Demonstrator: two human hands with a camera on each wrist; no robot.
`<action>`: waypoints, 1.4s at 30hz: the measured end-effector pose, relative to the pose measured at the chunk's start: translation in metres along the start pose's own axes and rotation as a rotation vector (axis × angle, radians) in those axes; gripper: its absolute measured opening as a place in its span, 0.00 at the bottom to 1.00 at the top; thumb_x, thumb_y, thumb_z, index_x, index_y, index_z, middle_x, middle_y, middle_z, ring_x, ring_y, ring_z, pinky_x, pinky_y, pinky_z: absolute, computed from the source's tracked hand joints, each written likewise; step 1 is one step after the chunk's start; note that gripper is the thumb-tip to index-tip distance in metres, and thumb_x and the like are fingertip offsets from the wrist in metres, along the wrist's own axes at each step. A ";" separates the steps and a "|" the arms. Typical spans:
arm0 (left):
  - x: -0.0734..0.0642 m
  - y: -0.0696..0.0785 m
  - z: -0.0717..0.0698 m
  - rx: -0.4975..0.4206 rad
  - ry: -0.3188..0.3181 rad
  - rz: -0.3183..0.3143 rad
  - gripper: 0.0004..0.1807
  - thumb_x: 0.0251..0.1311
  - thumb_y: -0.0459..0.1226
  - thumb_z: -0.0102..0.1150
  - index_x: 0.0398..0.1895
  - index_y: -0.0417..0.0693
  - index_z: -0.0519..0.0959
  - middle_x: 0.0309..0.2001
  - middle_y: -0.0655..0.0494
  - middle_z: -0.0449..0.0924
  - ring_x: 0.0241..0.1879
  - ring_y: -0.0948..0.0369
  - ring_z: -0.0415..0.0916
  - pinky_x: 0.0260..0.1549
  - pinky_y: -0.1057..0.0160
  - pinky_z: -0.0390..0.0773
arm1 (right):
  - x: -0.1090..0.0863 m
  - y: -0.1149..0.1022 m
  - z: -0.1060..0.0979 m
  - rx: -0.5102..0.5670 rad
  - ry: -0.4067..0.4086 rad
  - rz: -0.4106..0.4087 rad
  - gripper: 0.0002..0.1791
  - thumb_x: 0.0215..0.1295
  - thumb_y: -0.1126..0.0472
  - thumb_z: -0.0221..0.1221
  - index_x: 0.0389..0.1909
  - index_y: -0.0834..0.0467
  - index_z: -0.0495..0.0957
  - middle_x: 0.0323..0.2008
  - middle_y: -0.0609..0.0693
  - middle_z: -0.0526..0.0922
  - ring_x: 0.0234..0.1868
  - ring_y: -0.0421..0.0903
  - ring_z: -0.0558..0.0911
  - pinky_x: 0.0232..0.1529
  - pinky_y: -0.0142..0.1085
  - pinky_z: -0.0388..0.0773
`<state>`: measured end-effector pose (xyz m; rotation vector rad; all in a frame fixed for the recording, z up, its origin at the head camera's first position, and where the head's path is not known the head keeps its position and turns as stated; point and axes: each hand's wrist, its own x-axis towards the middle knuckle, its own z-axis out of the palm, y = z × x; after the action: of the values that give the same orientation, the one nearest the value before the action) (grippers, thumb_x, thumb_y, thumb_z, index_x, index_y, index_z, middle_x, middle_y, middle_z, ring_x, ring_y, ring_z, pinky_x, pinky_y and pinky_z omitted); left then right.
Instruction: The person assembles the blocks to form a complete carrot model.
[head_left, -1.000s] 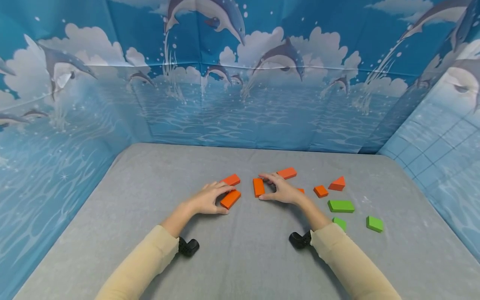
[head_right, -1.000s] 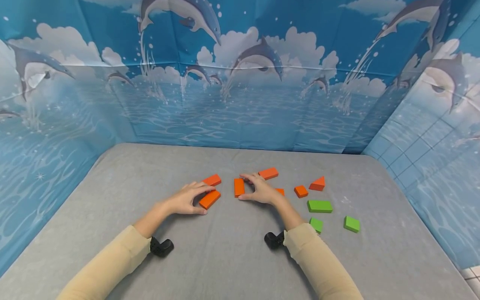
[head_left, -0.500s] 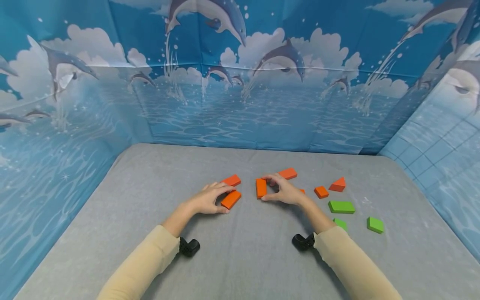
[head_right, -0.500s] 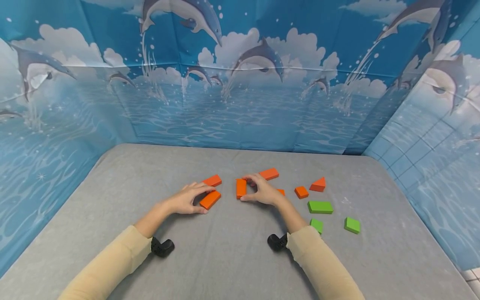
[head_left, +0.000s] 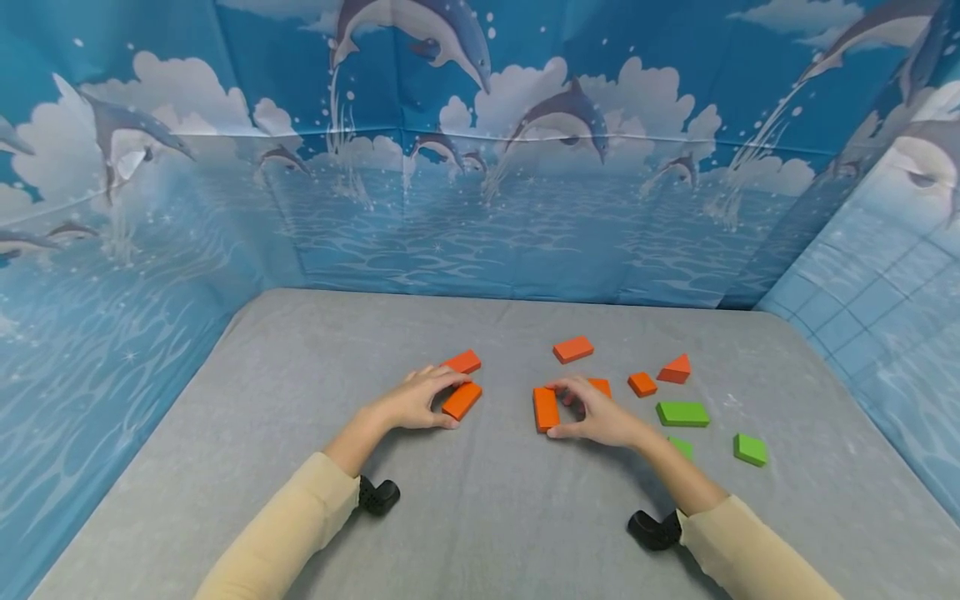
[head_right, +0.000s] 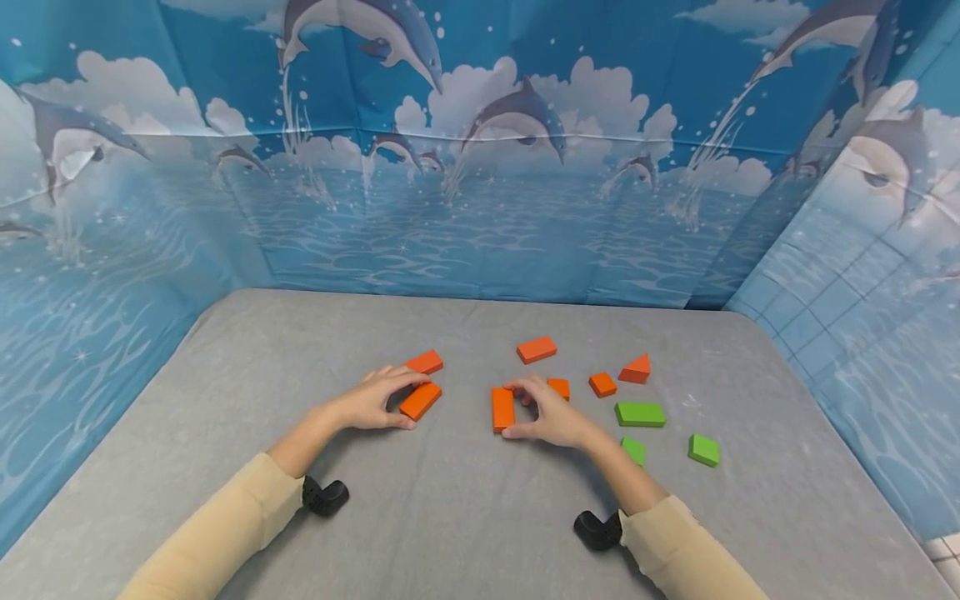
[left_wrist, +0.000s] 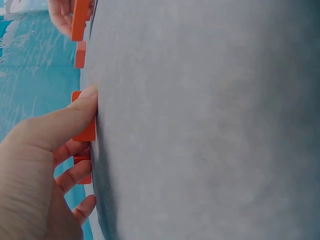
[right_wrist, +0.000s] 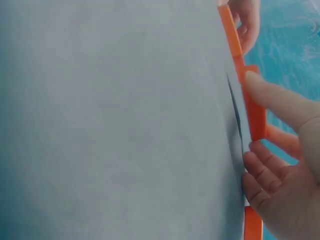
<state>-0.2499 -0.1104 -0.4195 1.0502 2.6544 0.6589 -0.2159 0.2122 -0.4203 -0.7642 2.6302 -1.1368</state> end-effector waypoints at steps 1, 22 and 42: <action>0.000 0.000 0.000 0.001 0.000 0.000 0.38 0.52 0.48 0.64 0.66 0.52 0.62 0.64 0.54 0.62 0.66 0.50 0.52 0.61 0.42 0.47 | -0.001 0.001 0.002 0.000 0.006 -0.008 0.35 0.51 0.53 0.67 0.58 0.59 0.66 0.49 0.53 0.69 0.46 0.49 0.68 0.44 0.40 0.67; 0.009 0.008 0.003 -0.017 0.092 -0.073 0.36 0.39 0.50 0.72 0.54 0.50 0.70 0.46 0.58 0.71 0.46 0.59 0.64 0.49 0.55 0.62 | -0.008 0.007 0.013 -0.046 0.067 -0.054 0.35 0.51 0.53 0.67 0.58 0.61 0.67 0.51 0.54 0.70 0.49 0.49 0.69 0.48 0.45 0.67; 0.046 0.070 0.043 0.050 0.226 -0.119 0.36 0.36 0.56 0.71 0.48 0.50 0.72 0.37 0.60 0.73 0.38 0.63 0.67 0.41 0.61 0.66 | -0.007 0.008 0.013 -0.042 0.056 -0.047 0.34 0.52 0.52 0.66 0.59 0.59 0.67 0.52 0.54 0.69 0.49 0.49 0.69 0.49 0.45 0.67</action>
<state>-0.2264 -0.0198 -0.4248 0.8671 2.9136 0.7293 -0.2083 0.2128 -0.4356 -0.8178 2.7038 -1.1338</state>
